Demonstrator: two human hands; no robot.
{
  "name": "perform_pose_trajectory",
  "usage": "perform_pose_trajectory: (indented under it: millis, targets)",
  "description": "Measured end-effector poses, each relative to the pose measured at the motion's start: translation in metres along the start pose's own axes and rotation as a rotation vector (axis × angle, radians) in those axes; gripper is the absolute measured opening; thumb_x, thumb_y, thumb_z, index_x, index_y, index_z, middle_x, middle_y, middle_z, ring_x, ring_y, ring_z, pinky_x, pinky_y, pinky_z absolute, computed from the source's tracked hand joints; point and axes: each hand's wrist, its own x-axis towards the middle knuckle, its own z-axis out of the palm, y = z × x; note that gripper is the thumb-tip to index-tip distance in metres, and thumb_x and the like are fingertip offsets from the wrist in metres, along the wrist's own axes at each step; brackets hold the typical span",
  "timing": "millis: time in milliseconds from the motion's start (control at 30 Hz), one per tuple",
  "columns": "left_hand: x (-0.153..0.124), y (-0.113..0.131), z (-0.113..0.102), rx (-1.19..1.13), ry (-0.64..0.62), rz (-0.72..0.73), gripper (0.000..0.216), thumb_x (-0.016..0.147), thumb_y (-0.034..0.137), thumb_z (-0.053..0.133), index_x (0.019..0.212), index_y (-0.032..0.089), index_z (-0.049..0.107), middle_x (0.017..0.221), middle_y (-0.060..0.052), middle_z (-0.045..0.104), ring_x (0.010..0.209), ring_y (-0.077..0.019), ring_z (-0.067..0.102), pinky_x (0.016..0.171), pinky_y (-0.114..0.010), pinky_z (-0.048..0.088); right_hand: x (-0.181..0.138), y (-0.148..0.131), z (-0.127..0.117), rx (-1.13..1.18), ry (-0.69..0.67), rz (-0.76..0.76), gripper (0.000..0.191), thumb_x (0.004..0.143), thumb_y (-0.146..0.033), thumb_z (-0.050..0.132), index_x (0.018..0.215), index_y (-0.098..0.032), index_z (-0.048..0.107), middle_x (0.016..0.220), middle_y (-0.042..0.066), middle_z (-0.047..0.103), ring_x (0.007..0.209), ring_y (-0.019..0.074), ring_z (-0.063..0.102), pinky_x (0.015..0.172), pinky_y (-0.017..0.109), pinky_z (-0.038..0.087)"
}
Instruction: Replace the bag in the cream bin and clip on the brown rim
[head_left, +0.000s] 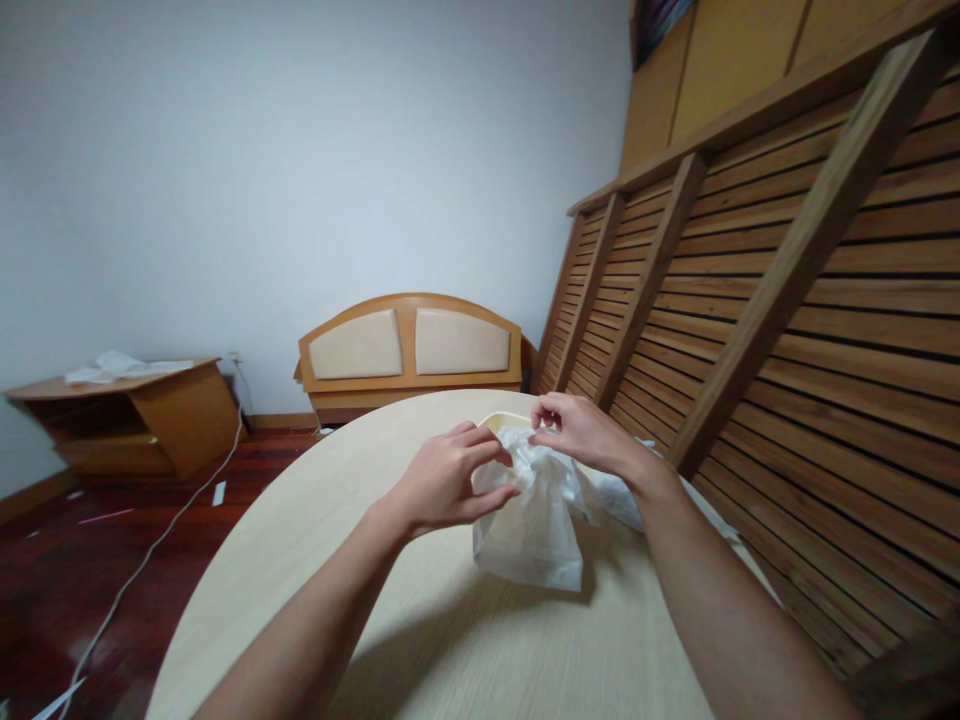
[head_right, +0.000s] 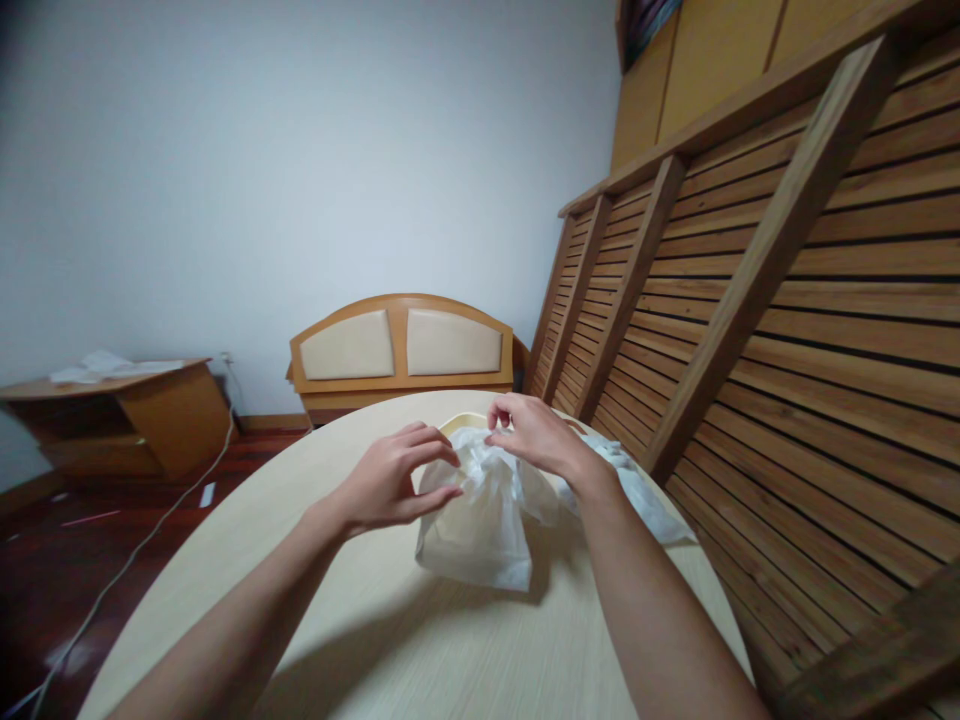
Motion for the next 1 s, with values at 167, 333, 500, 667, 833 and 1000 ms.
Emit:
perform_pose_trajectory:
  millis: [167, 333, 500, 667, 833, 1000]
  targets:
    - [-0.002, -0.011, 0.011, 0.046, -0.059, -0.1, 0.019, 0.087, 0.033, 0.067, 0.104, 0.023, 0.066, 0.104, -0.007, 0.071, 0.096, -0.024, 0.064, 0.083, -0.035, 0.052, -0.006, -0.007, -0.009, 0.104, -0.045, 0.062, 0.018, 0.082, -0.037, 0.065, 0.087, -0.019, 0.064, 0.075, 0.001, 0.063, 0.068, 0.0163, 0.057, 0.061, 0.027, 0.041]
    - [-0.003, -0.017, 0.01, -0.011, -0.025, -0.166, 0.014, 0.088, 0.023, 0.065, 0.101, 0.02, 0.065, 0.098, -0.007, 0.072, 0.089, -0.0211, 0.066, 0.08, -0.033, 0.052, -0.014, -0.02, -0.02, 0.097, -0.172, 0.103, 0.036, 0.086, -0.055, 0.062, 0.093, -0.02, 0.066, 0.091, 0.006, 0.07, 0.08, 0.0205, 0.062, 0.068, 0.029, 0.045]
    - [-0.004, -0.024, 0.012, -0.057, 0.059, -0.234, 0.012, 0.087, 0.018, 0.062, 0.098, 0.02, 0.064, 0.094, -0.005, 0.073, 0.081, -0.0179, 0.066, 0.075, -0.03, 0.052, -0.02, -0.019, -0.021, 0.062, -0.253, 0.039, 0.055, 0.066, -0.052, 0.081, 0.109, -0.023, 0.064, 0.107, 0.006, 0.068, 0.096, 0.0248, 0.062, 0.079, 0.031, 0.048]
    - [-0.006, -0.035, 0.017, -0.036, 0.168, -0.335, 0.01, 0.085, 0.016, 0.06, 0.093, 0.02, 0.065, 0.09, -0.005, 0.073, 0.084, -0.0196, 0.067, 0.077, -0.033, 0.053, -0.018, -0.014, -0.021, 0.099, -0.175, 0.054, 0.024, 0.084, -0.039, 0.064, 0.1, -0.02, 0.067, 0.101, 0.006, 0.072, 0.091, 0.0224, 0.066, 0.08, 0.031, 0.048]
    - [-0.008, -0.043, 0.021, -0.163, 0.228, -0.437, 0.008, 0.085, 0.016, 0.057, 0.087, 0.019, 0.065, 0.087, -0.004, 0.073, 0.082, -0.018, 0.069, 0.073, -0.03, 0.056, -0.013, -0.005, -0.024, 0.046, -0.033, 0.138, 0.024, 0.09, -0.038, 0.056, 0.09, -0.019, 0.071, 0.09, 0.007, 0.074, 0.08, 0.0218, 0.067, 0.073, 0.031, 0.049]
    - [-0.009, -0.048, 0.028, -0.233, 0.267, -0.467, 0.009, 0.087, 0.021, 0.056, 0.087, 0.018, 0.064, 0.085, -0.005, 0.071, 0.077, -0.0165, 0.068, 0.065, -0.026, 0.057, -0.008, 0.017, -0.015, 0.055, 0.009, 0.155, 0.027, 0.09, -0.039, 0.056, 0.099, -0.019, 0.072, 0.097, 0.008, 0.076, 0.088, 0.0239, 0.069, 0.076, 0.032, 0.051]
